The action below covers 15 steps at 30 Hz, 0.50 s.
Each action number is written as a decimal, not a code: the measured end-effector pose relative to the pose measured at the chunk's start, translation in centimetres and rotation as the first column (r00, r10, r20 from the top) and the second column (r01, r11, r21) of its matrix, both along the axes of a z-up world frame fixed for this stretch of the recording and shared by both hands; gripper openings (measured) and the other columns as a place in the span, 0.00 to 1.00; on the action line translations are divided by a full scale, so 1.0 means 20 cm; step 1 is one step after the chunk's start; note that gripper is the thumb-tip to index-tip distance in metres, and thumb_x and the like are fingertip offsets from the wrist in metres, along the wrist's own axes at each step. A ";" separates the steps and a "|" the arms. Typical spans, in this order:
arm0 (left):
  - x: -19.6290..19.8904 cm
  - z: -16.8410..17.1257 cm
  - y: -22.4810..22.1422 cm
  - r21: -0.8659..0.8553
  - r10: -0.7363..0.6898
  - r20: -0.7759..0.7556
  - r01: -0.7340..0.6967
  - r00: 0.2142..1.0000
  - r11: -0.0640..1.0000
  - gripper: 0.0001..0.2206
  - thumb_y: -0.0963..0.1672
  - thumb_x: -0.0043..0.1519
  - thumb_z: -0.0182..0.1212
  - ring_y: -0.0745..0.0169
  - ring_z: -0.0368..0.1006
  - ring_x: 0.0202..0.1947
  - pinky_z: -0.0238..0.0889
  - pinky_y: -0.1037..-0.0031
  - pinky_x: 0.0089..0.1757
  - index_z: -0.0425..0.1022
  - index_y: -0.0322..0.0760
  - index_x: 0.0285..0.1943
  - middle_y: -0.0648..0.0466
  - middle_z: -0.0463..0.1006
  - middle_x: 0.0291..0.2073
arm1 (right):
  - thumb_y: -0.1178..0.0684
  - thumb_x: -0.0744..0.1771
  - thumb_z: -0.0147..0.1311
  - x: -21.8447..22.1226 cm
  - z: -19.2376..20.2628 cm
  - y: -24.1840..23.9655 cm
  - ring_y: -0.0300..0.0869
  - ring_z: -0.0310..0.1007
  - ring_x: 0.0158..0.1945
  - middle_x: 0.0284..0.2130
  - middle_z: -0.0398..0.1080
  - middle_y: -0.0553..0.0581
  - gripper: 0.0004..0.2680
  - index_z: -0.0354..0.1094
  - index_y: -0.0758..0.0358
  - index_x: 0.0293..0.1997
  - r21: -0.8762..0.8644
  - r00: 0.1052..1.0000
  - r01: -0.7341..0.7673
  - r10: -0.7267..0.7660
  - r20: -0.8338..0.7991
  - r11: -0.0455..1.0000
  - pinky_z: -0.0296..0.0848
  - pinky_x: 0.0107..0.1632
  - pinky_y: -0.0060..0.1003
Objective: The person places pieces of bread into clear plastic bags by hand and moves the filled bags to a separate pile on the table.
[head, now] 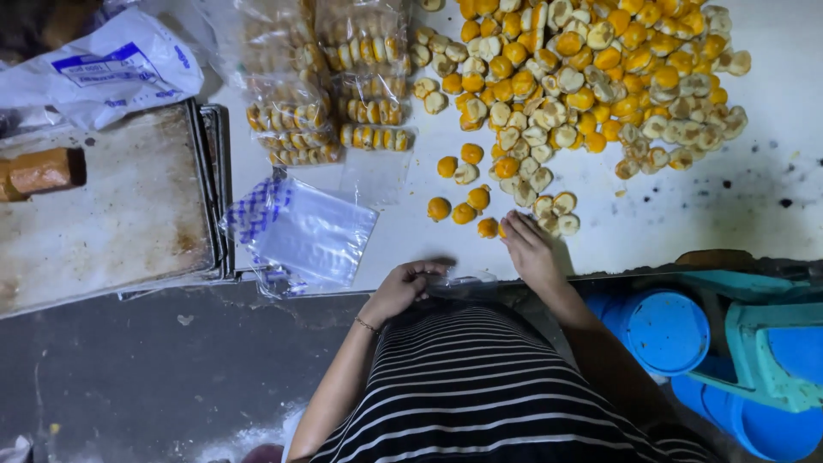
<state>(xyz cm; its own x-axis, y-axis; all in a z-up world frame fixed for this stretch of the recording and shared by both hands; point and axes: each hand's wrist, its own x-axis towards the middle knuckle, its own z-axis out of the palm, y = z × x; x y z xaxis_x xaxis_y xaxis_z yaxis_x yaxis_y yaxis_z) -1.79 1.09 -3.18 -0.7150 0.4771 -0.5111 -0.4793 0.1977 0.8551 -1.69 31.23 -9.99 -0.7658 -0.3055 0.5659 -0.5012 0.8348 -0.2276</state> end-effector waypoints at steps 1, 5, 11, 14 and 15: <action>-0.02 0.01 -0.02 0.003 -0.008 0.003 0.008 1.000 1.000 0.20 0.35 0.59 0.46 0.63 0.75 0.28 0.74 0.77 0.31 0.80 0.32 0.56 0.40 0.82 0.42 | 0.57 0.68 0.58 -0.06 -0.04 0.03 0.52 0.75 0.57 0.54 0.75 0.63 0.10 0.75 0.66 0.55 0.003 1.000 0.008 -0.008 0.003 1.000 0.74 0.59 0.42; -0.10 0.07 -0.10 0.009 -0.067 0.005 0.067 0.998 0.998 0.19 0.36 0.60 0.47 0.66 0.74 0.27 0.74 0.79 0.32 0.80 0.31 0.56 0.39 0.81 0.44 | 0.58 0.62 0.69 -0.36 0.00 0.04 0.49 0.78 0.53 0.52 0.76 0.59 0.12 0.79 0.61 0.50 -0.226 0.986 0.066 -0.098 -0.134 0.972 0.79 0.54 0.39; -0.19 0.12 -0.21 0.000 -0.139 0.005 0.139 0.990 0.990 0.18 0.36 0.61 0.47 0.65 0.74 0.27 0.74 0.79 0.32 0.78 0.29 0.57 0.39 0.80 0.44 | 0.55 0.61 0.71 -0.53 0.02 0.01 0.44 0.80 0.49 0.51 0.75 0.52 0.12 0.78 0.57 0.46 -0.159 0.959 0.166 -0.197 -0.202 0.973 0.81 0.51 0.37; -0.22 0.12 -0.27 -0.001 -0.163 0.008 0.163 0.987 0.987 0.18 0.36 0.61 0.48 0.64 0.75 0.27 0.74 0.77 0.32 0.77 0.28 0.58 0.37 0.80 0.46 | 0.60 0.61 0.72 -0.28 0.13 -0.13 0.54 0.77 0.49 0.48 0.74 0.59 0.11 0.76 0.64 0.44 -0.360 0.974 0.179 -0.216 -0.065 0.916 0.78 0.51 0.46; -0.24 0.11 -0.29 0.004 -0.171 0.000 0.171 0.985 0.985 0.18 0.36 0.61 0.48 0.64 0.75 0.27 0.75 0.75 0.33 0.78 0.29 0.57 0.35 0.79 0.49 | 0.63 0.61 0.71 -0.19 0.17 -0.18 0.61 0.75 0.49 0.47 0.73 0.65 0.11 0.76 0.68 0.44 -0.433 0.984 0.154 -0.177 -0.014 0.888 0.75 0.51 0.53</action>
<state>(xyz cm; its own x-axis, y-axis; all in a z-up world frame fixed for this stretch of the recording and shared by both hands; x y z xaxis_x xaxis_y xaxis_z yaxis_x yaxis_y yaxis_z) -6.50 -4.74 -0.94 -0.6227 0.5939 -0.5094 -0.4392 0.2735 0.8557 -5.47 27.58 -6.50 -0.7498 0.1043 0.6534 -0.3855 0.7337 -0.5595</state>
